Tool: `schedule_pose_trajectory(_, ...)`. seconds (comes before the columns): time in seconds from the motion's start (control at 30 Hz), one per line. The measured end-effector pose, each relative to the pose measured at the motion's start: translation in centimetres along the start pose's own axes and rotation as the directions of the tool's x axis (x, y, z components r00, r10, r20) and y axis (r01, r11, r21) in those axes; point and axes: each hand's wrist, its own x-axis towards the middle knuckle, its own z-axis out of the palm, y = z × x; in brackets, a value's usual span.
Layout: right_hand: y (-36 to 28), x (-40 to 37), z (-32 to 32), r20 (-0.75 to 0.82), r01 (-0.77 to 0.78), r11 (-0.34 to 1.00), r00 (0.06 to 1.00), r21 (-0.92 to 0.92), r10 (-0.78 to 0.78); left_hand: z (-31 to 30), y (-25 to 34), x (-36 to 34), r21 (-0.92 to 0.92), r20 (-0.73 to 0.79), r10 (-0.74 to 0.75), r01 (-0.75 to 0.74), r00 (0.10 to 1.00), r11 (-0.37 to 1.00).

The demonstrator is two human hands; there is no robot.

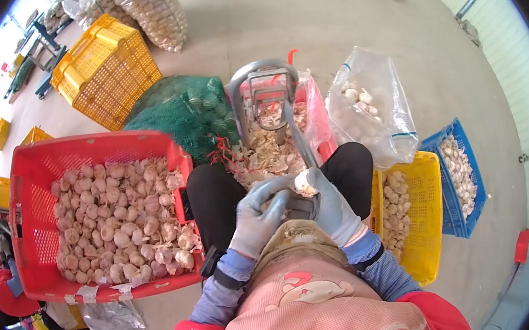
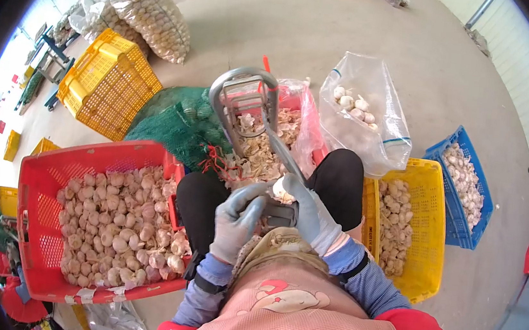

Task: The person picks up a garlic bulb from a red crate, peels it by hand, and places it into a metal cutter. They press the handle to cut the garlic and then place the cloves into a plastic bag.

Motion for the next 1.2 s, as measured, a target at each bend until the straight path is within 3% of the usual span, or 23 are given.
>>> schedule_pose_trajectory(0.03,-1.1,-0.8,0.4,-0.040,0.044,0.994,0.998,-0.099,-0.048,-0.6,-0.9,0.0,0.019,-0.049,0.037,-0.036,0.998,0.999)
schedule_pose_trajectory(0.13,-2.4,0.6,-0.8,0.033,0.205,0.974,0.979,-0.102,-0.202,-0.9,-1.2,-0.1,0.004,-0.121,0.093,-0.093,0.988,0.996)
schedule_pose_trajectory(0.27,-0.4,2.1,-1.0,0.272,0.093,0.976,0.951,0.198,-0.146,1.3,2.9,0.5,0.129,-0.120,0.202,-0.187,0.972,0.974)
schedule_pose_trajectory(0.3,-0.5,0.5,3.1,0.183,0.182,0.965,0.959,0.186,-0.216,2.2,2.7,0.7,0.203,-0.188,0.234,-0.196,0.954,0.959)
schedule_pose_trajectory(0.33,0.2,0.9,2.7,0.137,0.206,0.967,0.964,0.151,-0.227,2.6,2.3,0.7,0.274,-0.248,0.269,-0.199,0.931,0.941)
schedule_pose_trajectory(0.4,1.2,1.9,1.3,0.034,0.265,0.961,0.963,0.077,-0.268,2.8,0.4,0.4,0.313,-0.157,0.329,-0.269,0.931,0.911)
schedule_pose_trajectory(0.43,0.8,1.4,1.1,-0.024,0.203,0.979,0.979,-0.028,-0.204,3.2,-0.1,-0.5,0.319,-0.082,0.332,-0.291,0.940,0.902)
schedule_pose_trajectory(0.53,-0.1,0.8,1.3,-0.071,0.350,0.783,0.892,-0.514,-0.446,3.1,1.8,-2.0,0.290,0.048,0.221,-0.226,0.974,0.930)
schedule_pose_trajectory(0.57,-0.8,1.3,1.3,-0.012,0.549,0.660,0.764,-0.513,-0.645,2.4,2.6,-2.1,0.260,0.076,0.197,-0.211,0.977,0.942)
schedule_pose_trajectory(0.63,-4.8,0.5,1.9,-0.023,0.593,0.502,0.632,-0.629,-0.775,0.3,2.1,-2.2,0.205,0.066,0.157,-0.167,0.985,0.964)
schedule_pose_trajectory(0.67,-6.6,0.5,1.6,-0.005,0.623,0.392,0.529,-0.677,-0.849,-1.3,0.9,-2.0,0.323,0.025,0.253,-0.247,0.967,0.914)
schedule_pose_trajectory(0.7,-8.8,1.9,0.5,0.166,0.635,0.020,0.232,-0.772,-0.959,-3.2,0.8,-1.8,0.374,-0.059,0.310,-0.267,0.949,0.888)
schedule_pose_trajectory(0.73,-11.2,2.4,-1.6,0.130,0.516,0.038,0.285,-0.856,-0.950,-5.5,0.8,-1.6,0.440,-0.150,0.365,-0.269,0.919,0.857)
schedule_pose_trajectory(0.77,-13.3,3.4,-2.0,0.048,0.647,0.149,0.276,-0.748,-0.960,-8.5,-0.4,-1.8,0.397,-0.278,0.315,-0.190,0.907,0.898)
schedule_pose_trajectory(0.8,-15.5,4.5,-3.6,0.081,0.607,0.108,0.275,-0.787,-0.958,-11.8,-1.2,-2.1,0.341,-0.405,0.262,-0.121,0.876,0.932)
schedule_pose_trajectory(0.83,-17.5,5.8,-5.5,0.136,0.411,-0.040,0.206,-0.911,-0.969,-15.4,-0.5,-2.2,0.145,-0.543,0.118,-0.045,0.831,0.988)
schedule_pose_trajectory(0.87,-18.5,5.4,-5.2,0.082,0.256,0.016,0.366,-0.967,-0.927,-19.0,0.4,-2.2,-0.070,-0.639,-0.039,-0.008,0.768,0.997)
schedule_pose_trajectory(0.9,-19.4,5.0,-5.0,0.013,0.082,0.033,0.499,-0.996,-0.867,-22.6,0.8,-2.3,-0.034,-0.719,-0.036,0.017,0.695,0.999)
schedule_pose_trajectory(0.93,-19.4,5.8,-6.5,0.053,0.150,0.027,0.508,-0.988,-0.859,-26.0,1.0,-2.4,-0.004,-0.785,-0.028,0.041,0.619,0.999)
schedule_pose_trajectory(1.0,-18.5,6.9,-9.5,0.122,0.269,0.023,0.509,-0.963,-0.852,-31.8,0.0,-2.6,0.154,-0.833,-0.040,0.301,0.551,0.941)
schedule_pose_trajectory(1.1,-14.4,5.5,-7.8,0.133,0.355,0.096,0.567,-0.930,-0.813,-34.4,-1.7,-1.9,0.622,-0.606,-0.104,0.552,0.788,0.556)
schedule_pose_trajectory(1.17,-11.5,4.7,-7.1,0.177,0.342,0.014,0.520,-0.939,-0.836,-32.5,-4.6,-1.3,0.733,-0.400,-0.250,0.471,0.882,0.490)
schedule_pose_trajectory(1.2,-10.3,4.3,-7.2,0.198,0.332,-0.028,0.493,-0.943,-0.847,-30.8,-5.9,-0.8,0.844,-0.361,-0.270,0.436,0.893,0.312)
